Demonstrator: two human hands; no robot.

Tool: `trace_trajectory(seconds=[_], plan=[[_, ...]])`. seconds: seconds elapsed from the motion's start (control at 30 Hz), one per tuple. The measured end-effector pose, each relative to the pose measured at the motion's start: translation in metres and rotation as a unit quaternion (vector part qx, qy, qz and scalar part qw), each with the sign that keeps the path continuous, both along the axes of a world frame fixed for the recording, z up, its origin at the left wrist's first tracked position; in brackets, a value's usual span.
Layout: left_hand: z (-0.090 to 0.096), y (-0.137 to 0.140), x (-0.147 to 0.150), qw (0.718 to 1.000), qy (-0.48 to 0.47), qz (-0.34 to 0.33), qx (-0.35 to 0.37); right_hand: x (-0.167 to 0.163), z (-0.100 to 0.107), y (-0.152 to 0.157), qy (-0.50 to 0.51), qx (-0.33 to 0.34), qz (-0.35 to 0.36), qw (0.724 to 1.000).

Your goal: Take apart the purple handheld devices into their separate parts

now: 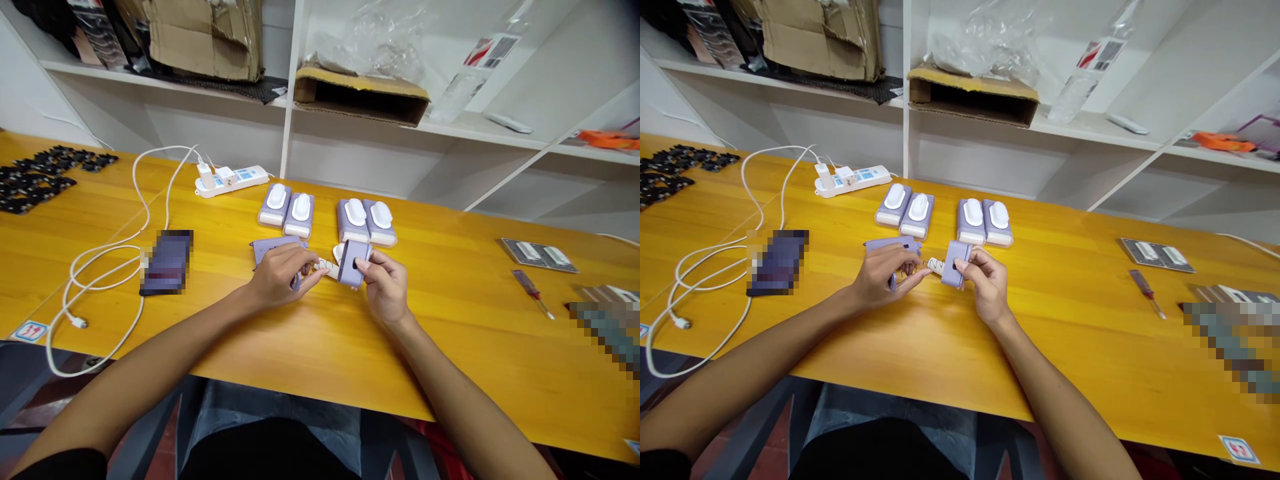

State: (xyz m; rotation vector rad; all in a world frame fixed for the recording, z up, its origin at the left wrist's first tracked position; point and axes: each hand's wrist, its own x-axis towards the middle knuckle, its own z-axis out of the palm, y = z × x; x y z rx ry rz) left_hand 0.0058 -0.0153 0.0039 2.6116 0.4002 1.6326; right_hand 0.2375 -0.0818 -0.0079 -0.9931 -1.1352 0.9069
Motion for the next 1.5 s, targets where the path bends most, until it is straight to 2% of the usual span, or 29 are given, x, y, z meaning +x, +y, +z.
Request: trace_trajectory(seconds=[0.2, 0.6, 0.83, 0.93, 1.03, 1.17, 1.27, 1.33, 1.43, 1.5], plan=[[0.001, -0.001, 0.002, 1.000, -0.013, -0.003, 0.023, 0.004, 0.000, 0.001, -0.004, -0.009, -0.010, 1.000], [-0.001, -0.003, 0.002, 1.000, 0.007, 0.007, 0.023, 0.008, -0.002, 0.006, 0.017, -0.002, -0.034, 0.999], [-0.001, -0.006, 0.004, 1.000, 0.014, 0.014, 0.017, 0.010, 0.003, 0.008, 0.001, -0.009, -0.021, 1.000], [0.001, -0.003, 0.000, 1.000, -0.007, 0.014, 0.010, 0.026, 0.011, 0.012, 0.038, -0.020, -0.014, 0.999], [0.003, 0.007, -0.008, 0.999, -0.029, 0.025, -0.002, 0.058, 0.019, 0.020, 0.073, -0.007, -0.026, 0.997], [0.003, 0.018, -0.014, 0.998, -0.035, 0.056, -0.004, 0.095, 0.019, 0.032, 0.084, 0.015, -0.130, 0.988], [-0.001, 0.020, -0.012, 0.998, -0.020, 0.051, -0.005, 0.103, 0.012, 0.035, 0.002, 0.015, -0.186, 0.982], [-0.003, 0.018, -0.011, 0.999, -0.014, 0.045, 0.000, 0.103, 0.009, 0.033, -0.141, 0.000, -0.217, 0.966], [-0.003, 0.017, -0.009, 0.999, -0.010, 0.038, 0.004, 0.098, 0.009, 0.028, -0.370, -0.037, -0.243, 0.896], [-0.003, 0.017, -0.010, 0.999, -0.011, 0.040, 0.000, 0.096, 0.010, 0.027, -0.452, -0.064, -0.239, 0.857]])
